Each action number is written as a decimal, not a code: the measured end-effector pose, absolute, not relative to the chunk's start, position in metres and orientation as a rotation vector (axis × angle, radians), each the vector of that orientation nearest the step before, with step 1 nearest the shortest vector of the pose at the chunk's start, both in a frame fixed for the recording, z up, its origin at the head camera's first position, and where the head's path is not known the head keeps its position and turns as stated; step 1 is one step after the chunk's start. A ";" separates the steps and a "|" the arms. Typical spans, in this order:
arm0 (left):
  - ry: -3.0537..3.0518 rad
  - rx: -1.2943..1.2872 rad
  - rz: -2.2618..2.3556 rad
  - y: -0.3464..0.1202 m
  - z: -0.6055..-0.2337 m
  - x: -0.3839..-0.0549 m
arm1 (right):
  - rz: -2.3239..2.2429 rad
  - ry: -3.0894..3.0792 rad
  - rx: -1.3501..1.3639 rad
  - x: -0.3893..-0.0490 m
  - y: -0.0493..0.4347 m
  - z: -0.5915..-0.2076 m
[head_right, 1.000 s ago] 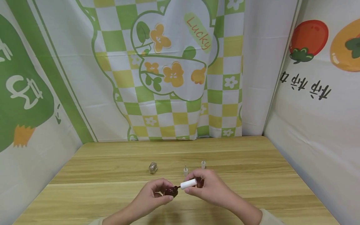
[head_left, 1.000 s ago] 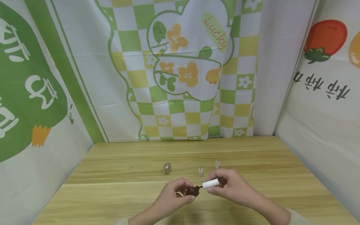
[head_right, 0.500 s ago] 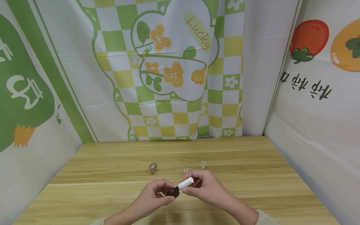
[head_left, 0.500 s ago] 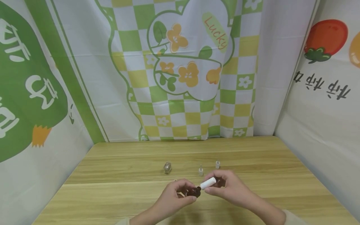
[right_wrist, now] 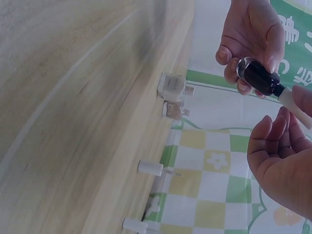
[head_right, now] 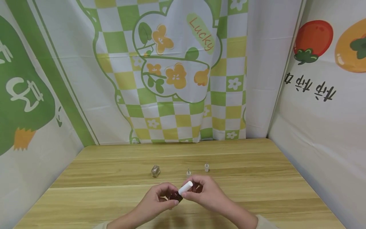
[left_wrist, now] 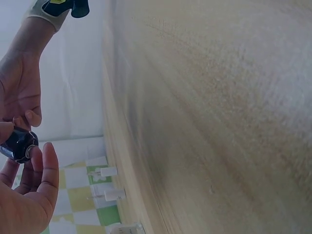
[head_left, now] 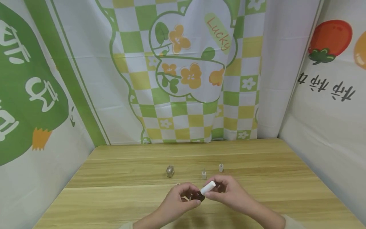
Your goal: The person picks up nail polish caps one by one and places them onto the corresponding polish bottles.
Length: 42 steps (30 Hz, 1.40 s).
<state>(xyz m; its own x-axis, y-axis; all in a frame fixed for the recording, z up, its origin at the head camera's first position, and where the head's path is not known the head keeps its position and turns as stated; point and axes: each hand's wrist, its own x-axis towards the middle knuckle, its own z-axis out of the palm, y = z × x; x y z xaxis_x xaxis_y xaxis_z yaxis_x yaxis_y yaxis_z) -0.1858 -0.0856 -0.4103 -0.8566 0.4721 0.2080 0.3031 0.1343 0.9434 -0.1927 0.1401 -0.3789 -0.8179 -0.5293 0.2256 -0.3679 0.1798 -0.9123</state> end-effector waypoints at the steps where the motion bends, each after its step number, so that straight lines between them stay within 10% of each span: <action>1: 2.258 0.780 1.819 -0.086 -0.410 -0.186 | -1.713 2.298 -0.895 -0.193 0.139 -0.379; 42: 2.177 0.745 1.860 -0.085 -0.410 -0.183 | -1.873 2.158 -1.034 -0.200 0.143 -0.382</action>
<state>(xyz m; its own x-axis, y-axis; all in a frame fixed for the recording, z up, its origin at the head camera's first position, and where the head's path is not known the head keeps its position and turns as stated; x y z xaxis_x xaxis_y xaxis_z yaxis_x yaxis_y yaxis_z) -0.1833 -0.0852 -0.4101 -0.8578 0.4815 0.1800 0.2530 0.0907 0.9632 -0.2003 0.1431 -0.3822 -0.7637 -0.5452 0.3457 -0.4190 0.0112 -0.9079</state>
